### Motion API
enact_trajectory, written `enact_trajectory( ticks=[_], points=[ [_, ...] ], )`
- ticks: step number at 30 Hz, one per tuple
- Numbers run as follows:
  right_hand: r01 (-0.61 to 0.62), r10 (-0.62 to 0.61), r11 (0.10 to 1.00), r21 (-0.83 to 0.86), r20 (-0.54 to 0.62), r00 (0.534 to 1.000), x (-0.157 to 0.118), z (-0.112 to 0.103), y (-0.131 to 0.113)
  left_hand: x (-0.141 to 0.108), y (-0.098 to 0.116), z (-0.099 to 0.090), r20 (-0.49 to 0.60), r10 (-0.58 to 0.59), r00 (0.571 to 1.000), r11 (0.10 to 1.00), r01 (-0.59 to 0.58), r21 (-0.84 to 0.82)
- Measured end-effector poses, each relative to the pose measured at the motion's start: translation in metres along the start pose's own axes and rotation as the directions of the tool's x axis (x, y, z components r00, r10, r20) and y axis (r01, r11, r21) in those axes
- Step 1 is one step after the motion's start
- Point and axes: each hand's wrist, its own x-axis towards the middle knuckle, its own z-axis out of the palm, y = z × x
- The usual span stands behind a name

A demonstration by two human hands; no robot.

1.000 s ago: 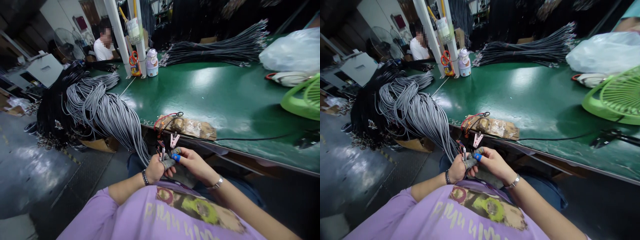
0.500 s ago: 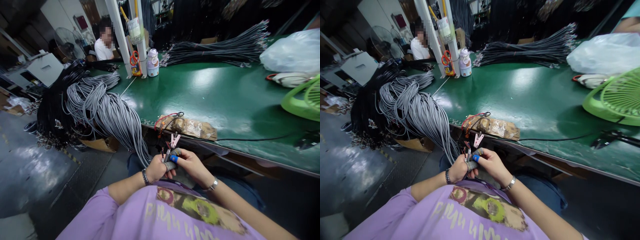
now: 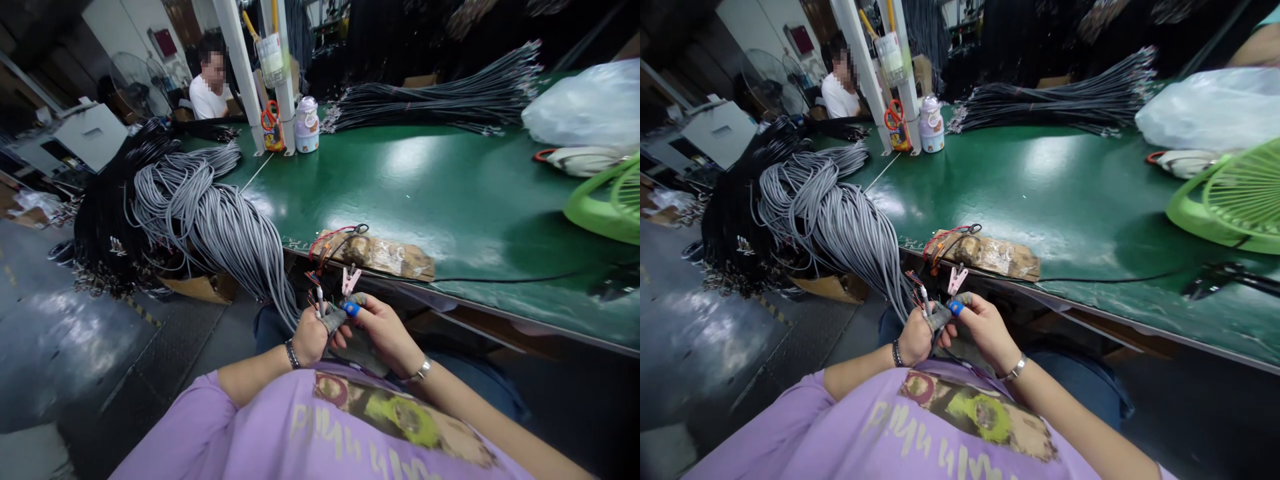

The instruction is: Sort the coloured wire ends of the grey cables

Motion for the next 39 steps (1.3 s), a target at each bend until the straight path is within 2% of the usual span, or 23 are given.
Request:
enact_trajectory(
  ticks=[5,10,12,15,17,22,27,33,39],
  points=[
    [0.011,-0.012,1.000,-0.024,-0.040,0.999,0.003,-0.005,0.004,-0.001,0.002,0.001,-0.021,-0.005,1.000,1.000,0.005,0.002],
    [0.043,-0.045,0.998,-0.050,-0.039,0.998,0.003,-0.007,0.003,-0.002,0.005,0.005,-0.104,0.016,0.994,0.998,-0.022,-0.055],
    [0.036,-0.036,0.999,-0.011,0.012,0.999,0.001,-0.007,0.003,-0.003,0.006,0.006,-0.115,0.024,0.993,0.996,-0.034,-0.084],
    [-0.039,0.026,0.996,0.085,0.143,0.989,0.001,-0.008,0.004,-0.005,0.007,0.006,-0.101,0.038,0.994,0.993,-0.049,-0.112],
    [-0.084,0.056,0.985,0.149,0.183,0.982,0.004,-0.013,0.006,-0.006,0.008,0.005,-0.086,0.046,0.995,0.990,-0.057,-0.129],
    [-0.174,0.142,0.939,0.298,0.126,0.982,0.025,-0.024,0.004,-0.007,0.013,0.005,-0.049,0.037,0.998,0.986,-0.044,-0.158],
    [-0.183,0.153,0.933,0.309,0.117,0.981,0.040,-0.015,-0.005,-0.005,0.018,0.010,-0.039,0.035,0.999,0.989,-0.041,-0.145],
    [-0.161,0.158,0.905,0.394,0.042,0.987,0.044,-0.006,-0.006,0.001,0.016,0.012,-0.066,0.022,0.998,0.990,-0.031,-0.138],
    [-0.183,0.194,0.872,0.454,0.024,0.981,0.044,-0.003,-0.006,0.003,0.012,0.012,-0.067,0.018,0.998,0.990,-0.027,-0.138]
  ],
)
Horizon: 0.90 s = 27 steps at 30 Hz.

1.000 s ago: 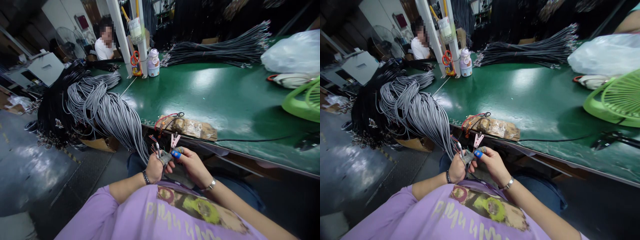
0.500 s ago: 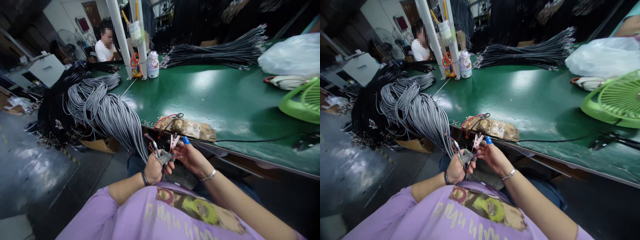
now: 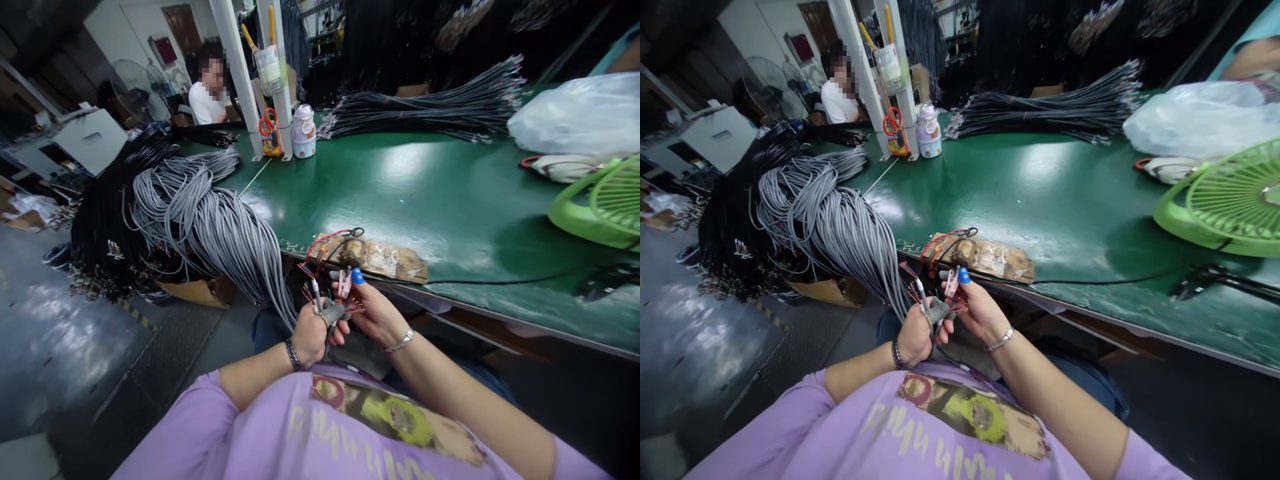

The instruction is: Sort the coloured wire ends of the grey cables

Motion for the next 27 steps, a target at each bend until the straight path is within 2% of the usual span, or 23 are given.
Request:
enact_trajectory(
  ticks=[4,10,14,16,19,23,27],
  points=[
    [-0.002,0.004,0.999,-0.032,0.051,0.999,-0.003,0.000,0.001,-0.002,0.001,-0.001,-0.005,-0.002,1.000,1.000,0.002,0.010],
    [-0.055,0.058,0.998,-0.033,0.079,0.995,-0.008,-0.003,-0.005,-0.010,0.005,-0.008,0.060,-0.024,0.998,0.999,0.022,0.043],
    [0.033,-0.021,0.995,-0.098,0.117,0.993,-0.007,-0.005,-0.006,-0.007,0.011,-0.013,0.141,-0.118,0.983,0.991,0.108,0.079],
    [0.064,-0.052,0.992,-0.109,0.109,0.993,-0.006,-0.006,-0.004,-0.004,0.015,-0.015,0.199,-0.171,0.965,0.983,0.153,0.102],
    [0.027,-0.020,0.996,-0.089,0.077,0.997,-0.004,-0.006,-0.002,0.002,0.019,-0.019,0.260,-0.222,0.940,0.973,0.198,0.115],
    [-0.090,0.090,0.996,-0.003,0.055,0.994,-0.001,-0.001,-0.003,0.008,0.020,-0.021,0.271,-0.238,0.933,0.971,0.221,0.090],
    [-0.086,0.086,0.994,0.072,0.001,0.996,0.001,0.003,-0.004,0.012,0.022,-0.019,0.283,-0.240,0.929,0.971,0.229,0.070]
  ],
)
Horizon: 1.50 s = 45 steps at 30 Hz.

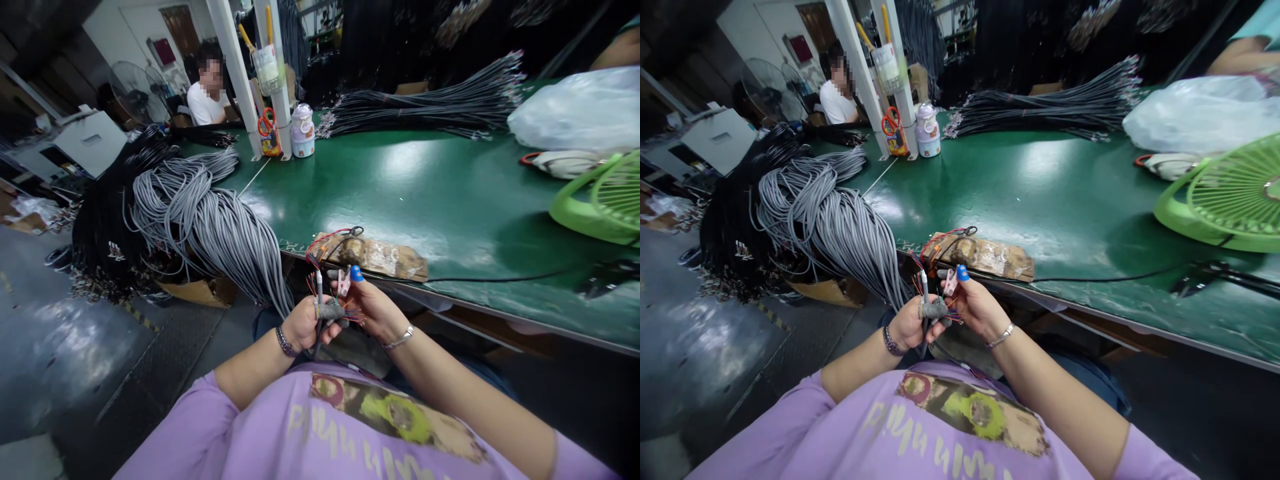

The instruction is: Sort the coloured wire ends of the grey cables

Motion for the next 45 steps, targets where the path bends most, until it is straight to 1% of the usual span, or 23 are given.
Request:
enact_trajectory(
  ticks=[3,7,9,12,15,17,19,21,23,25,29,31,33,36,38,40,43,45],
  points=[
    [0.013,-0.012,1.000,0.017,-0.021,1.000,0.001,0.001,0.000,0.002,0.001,0.002,0.011,-0.004,1.000,1.000,0.004,0.011],
    [0.015,-0.015,1.000,0.002,0.011,1.000,0.000,0.002,0.002,0.005,0.000,0.003,-0.004,-0.012,1.000,0.999,0.012,0.032],
    [0.010,-0.009,1.000,-0.020,0.026,1.000,-0.001,0.002,0.004,0.004,-0.001,0.003,-0.013,0.001,1.000,0.999,-0.001,0.042],
    [-0.033,0.041,0.996,-0.089,0.083,0.996,-0.005,-0.004,0.004,-0.001,-0.005,0.003,-0.044,0.034,0.998,0.997,-0.030,0.076],
    [-0.044,0.086,0.970,-0.239,0.169,0.982,-0.012,-0.015,-0.001,-0.009,-0.010,0.004,-0.100,0.063,0.993,0.992,-0.051,0.117],
    [-0.030,0.119,0.918,-0.396,0.202,0.972,-0.017,-0.023,-0.006,-0.013,-0.014,0.004,-0.127,0.077,0.989,0.987,-0.058,0.149],
    [-0.001,0.151,0.833,-0.553,0.227,0.962,-0.023,-0.027,-0.012,-0.016,-0.017,0.005,-0.141,0.091,0.986,0.981,-0.064,0.184],
    [0.052,0.155,0.750,-0.660,0.251,0.955,-0.028,-0.027,-0.017,-0.016,-0.020,0.005,-0.146,0.108,0.983,0.974,-0.075,0.214],
    [0.099,0.135,0.695,-0.712,0.265,0.955,-0.030,-0.023,-0.020,-0.016,-0.023,0.005,-0.147,0.114,0.983,0.969,-0.077,0.236],
    [0.138,0.114,0.641,-0.755,0.271,0.956,-0.031,-0.017,-0.020,-0.014,-0.025,0.005,-0.125,0.096,0.987,0.961,-0.059,0.269],
    [0.241,0.125,0.514,-0.823,0.349,0.929,-0.028,-0.008,-0.015,-0.013,-0.027,0.005,-0.068,0.020,0.998,0.934,0.005,0.357],
    [0.283,0.105,0.481,-0.830,0.375,0.921,-0.027,-0.008,-0.012,-0.012,-0.027,0.005,-0.067,-0.005,0.998,0.931,0.029,0.365],
    [0.290,0.047,0.500,-0.816,0.359,0.932,-0.027,-0.010,-0.010,-0.012,-0.027,0.005,-0.080,0.005,0.997,0.936,0.024,0.351],
    [0.236,-0.027,0.605,-0.761,0.276,0.961,-0.032,-0.017,-0.011,-0.011,-0.028,0.005,-0.138,0.082,0.987,0.954,-0.037,0.297],
    [0.185,-0.028,0.657,-0.731,0.222,0.975,-0.036,-0.023,-0.011,-0.010,-0.030,0.004,-0.186,0.139,0.973,0.959,-0.085,0.268],
    [0.169,-0.029,0.677,-0.716,0.204,0.979,-0.040,-0.026,-0.008,-0.008,-0.032,0.004,-0.218,0.179,0.959,0.959,-0.121,0.256],
    [0.240,-0.132,0.694,-0.679,0.207,0.969,-0.044,-0.027,0.001,-0.008,-0.033,0.005,-0.221,0.201,0.954,0.956,-0.142,0.257],
    [0.277,-0.183,0.704,-0.654,0.209,0.961,-0.043,-0.024,0.008,-0.008,-0.034,0.005,-0.194,0.189,0.963,0.954,-0.133,0.268]
  ],
)
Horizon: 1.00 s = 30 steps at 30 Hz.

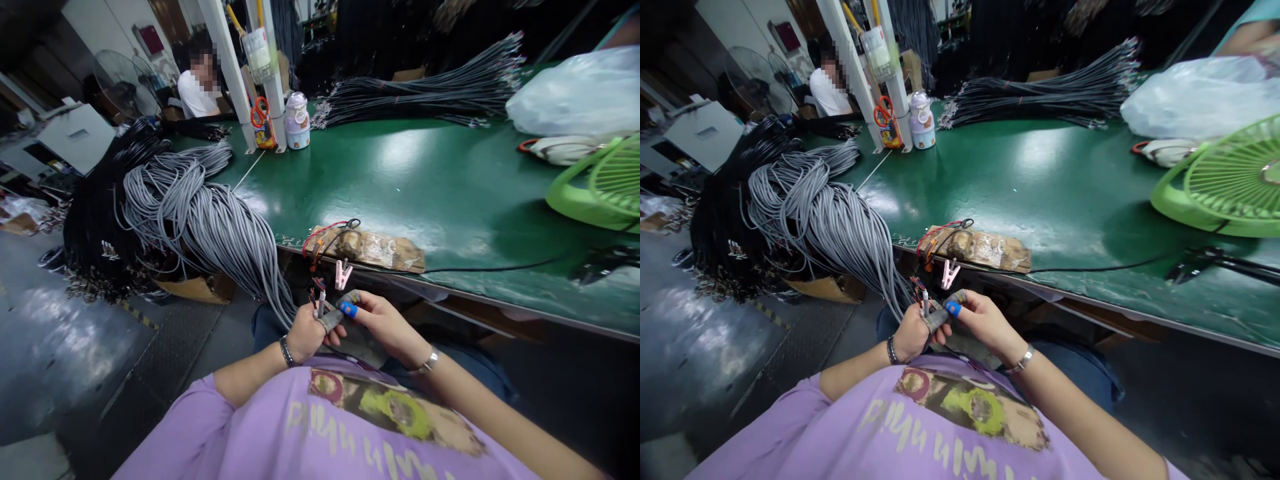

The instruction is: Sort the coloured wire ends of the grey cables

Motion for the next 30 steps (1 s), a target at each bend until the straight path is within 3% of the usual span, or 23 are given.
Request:
enact_trajectory(
  ticks=[5,11,17,22,27,30],
  points=[
    [0.009,-0.006,0.996,-0.092,0.030,1.000,0.007,0.008,0.001,-0.001,-0.003,-0.003,0.099,-0.037,0.994,0.998,0.032,0.056],
    [0.003,-0.019,0.991,-0.132,-0.122,0.992,0.010,0.008,-0.002,-0.001,-0.005,-0.002,-0.044,0.005,0.999,0.998,-0.008,-0.055],
    [0.009,-0.023,0.997,-0.079,-0.179,0.984,0.006,0.008,-0.001,0.000,-0.003,0.001,-0.113,-0.006,0.994,0.986,-0.013,-0.167],
    [-0.010,0.013,1.000,0.025,-0.106,0.994,0.008,0.005,0.005,-0.001,-0.001,0.001,-0.084,0.000,0.996,0.992,-0.010,-0.125],
    [-0.081,0.065,0.992,0.101,0.151,0.986,0.010,0.010,-0.003,-0.002,-0.001,-0.001,-0.057,-0.025,0.998,0.997,0.021,-0.076],
    [-0.066,0.058,0.996,0.059,0.120,0.991,0.009,0.014,-0.009,-0.001,-0.003,-0.001,-0.038,-0.038,0.999,0.997,0.035,-0.072]
  ],
)
